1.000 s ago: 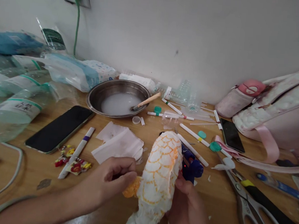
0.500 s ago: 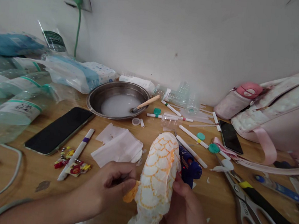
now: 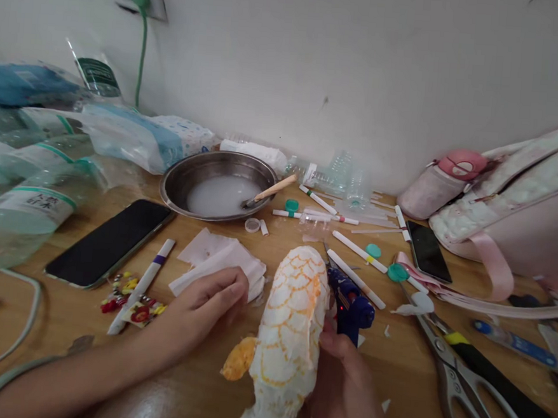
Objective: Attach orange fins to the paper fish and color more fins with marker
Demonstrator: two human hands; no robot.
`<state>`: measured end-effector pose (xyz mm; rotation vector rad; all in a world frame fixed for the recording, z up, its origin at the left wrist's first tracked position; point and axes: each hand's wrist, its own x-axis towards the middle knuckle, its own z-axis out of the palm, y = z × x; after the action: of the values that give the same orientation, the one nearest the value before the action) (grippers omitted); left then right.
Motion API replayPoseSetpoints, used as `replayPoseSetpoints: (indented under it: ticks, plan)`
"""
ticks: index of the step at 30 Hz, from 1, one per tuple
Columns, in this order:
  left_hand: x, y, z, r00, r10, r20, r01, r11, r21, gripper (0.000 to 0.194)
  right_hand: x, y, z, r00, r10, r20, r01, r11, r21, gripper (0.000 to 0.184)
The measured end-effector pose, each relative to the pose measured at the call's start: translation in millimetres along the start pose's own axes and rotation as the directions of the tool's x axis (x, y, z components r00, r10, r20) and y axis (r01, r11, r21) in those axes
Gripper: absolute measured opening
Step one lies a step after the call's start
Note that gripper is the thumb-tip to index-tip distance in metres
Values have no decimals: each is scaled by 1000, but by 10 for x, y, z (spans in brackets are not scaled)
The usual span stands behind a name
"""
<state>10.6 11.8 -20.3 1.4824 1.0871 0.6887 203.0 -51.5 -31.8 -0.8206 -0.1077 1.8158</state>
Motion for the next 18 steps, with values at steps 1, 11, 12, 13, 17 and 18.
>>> replayPoseSetpoints:
  ticks: [1, 11, 12, 13, 17, 18]
  plan:
    - [14, -8, 8, 1000, -23, -2, 23, 998, -60, 33, 5, 9, -6, 1000, 7, 14, -7, 1000, -5, 33]
    - [-82, 11, 90, 914, -135, 383, 362, 697, -619, 40, -14, 97, -12, 993, -109, 38, 115, 949, -292, 44]
    - [-93, 46, 85, 909, -127, 396, 369, 686, -627, 39, -26, 98, 3, 990, -129, 61, 142, 930, -339, 42]
    - [-97, 75, 79, 908, -113, 403, 366, 682, -633, 38, -41, 92, 23, 987, -139, 79, 159, 908, -387, 41]
    - [-67, 96, 42, 916, -64, 396, 328, 687, -649, 37, -166, -38, 142, 985, -170, 37, 151, 726, -671, 45]
    - [-57, 83, 33, 914, -66, 400, 333, 686, -647, 38, -223, -107, 171, 981, -192, 23, 139, 620, -772, 45]
